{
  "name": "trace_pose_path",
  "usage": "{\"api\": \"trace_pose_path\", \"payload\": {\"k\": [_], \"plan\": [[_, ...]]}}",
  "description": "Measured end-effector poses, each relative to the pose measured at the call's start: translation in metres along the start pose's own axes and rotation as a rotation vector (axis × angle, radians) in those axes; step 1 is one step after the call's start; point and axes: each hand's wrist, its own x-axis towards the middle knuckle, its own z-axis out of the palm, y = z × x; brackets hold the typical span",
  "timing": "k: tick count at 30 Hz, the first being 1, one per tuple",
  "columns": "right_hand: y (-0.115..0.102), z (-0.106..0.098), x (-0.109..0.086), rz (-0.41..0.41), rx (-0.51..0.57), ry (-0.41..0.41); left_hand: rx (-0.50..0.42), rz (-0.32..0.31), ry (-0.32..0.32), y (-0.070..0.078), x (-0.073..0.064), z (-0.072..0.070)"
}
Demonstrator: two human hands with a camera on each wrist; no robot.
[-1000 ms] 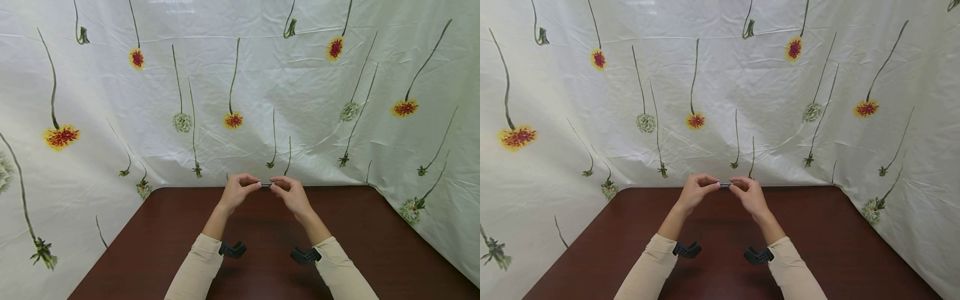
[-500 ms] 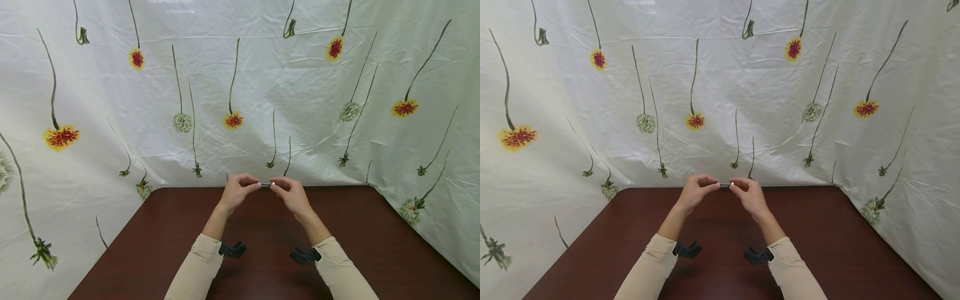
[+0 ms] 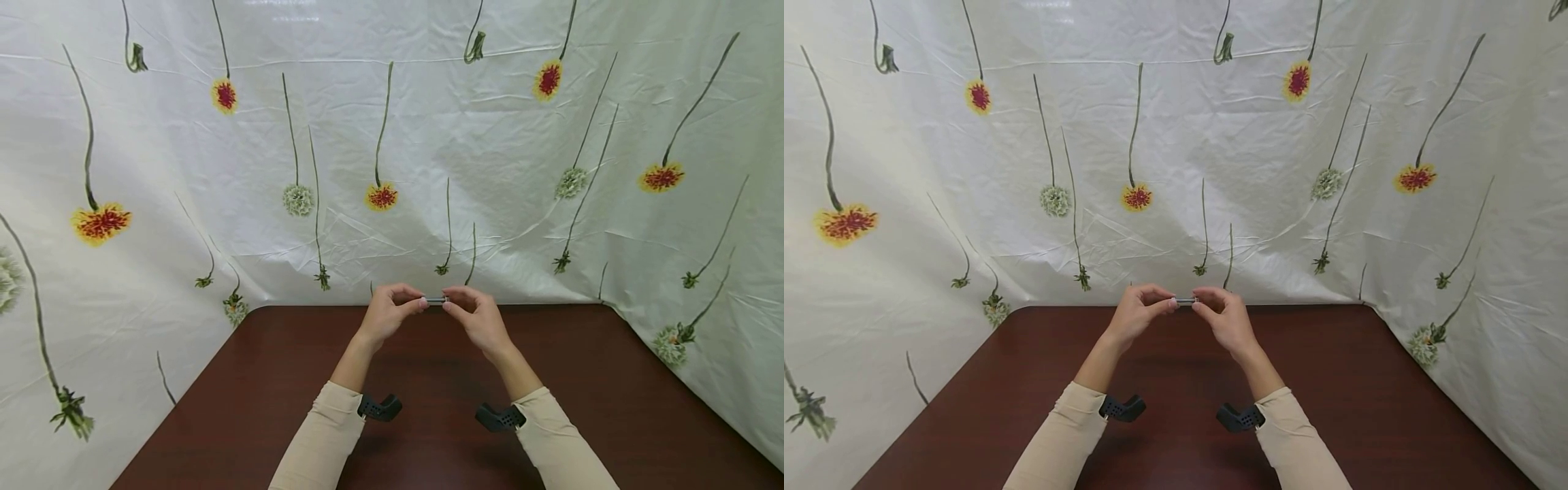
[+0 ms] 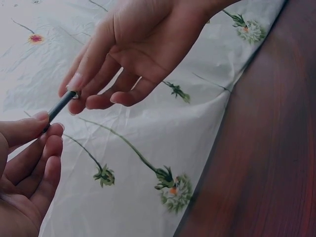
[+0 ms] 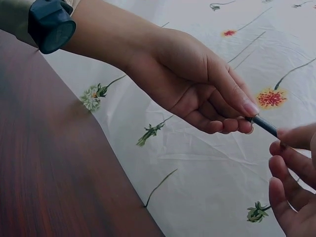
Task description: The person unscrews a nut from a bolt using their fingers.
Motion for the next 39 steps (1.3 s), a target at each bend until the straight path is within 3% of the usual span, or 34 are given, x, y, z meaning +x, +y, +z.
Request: {"api": "trace_pose_path", "payload": {"k": [6, 14, 22, 39], "plan": [[-0.0021, 0.0015, 0.0011, 0.096, 0.039, -0.001, 0.002, -0.005, -0.001, 0.0005, 0.0, 0.0001], [0.0005, 0.001, 0.0006, 0.067, 0.068, -0.009, 0.002, -0.01, 0.002, 0.002, -0.0005, 0.0001], [-0.0007, 0.0019, 0.0016, 0.114, 0.088, -0.021, 0.007, -0.01, 0.004, 0.0019, -0.0002, 0.0], [-0.0017, 0.0004, -0.0001, -0.016, 0.03, 0.001, -0.015, 0.004, 0.0, -0.0005, -0.0001, -0.0001]]}}
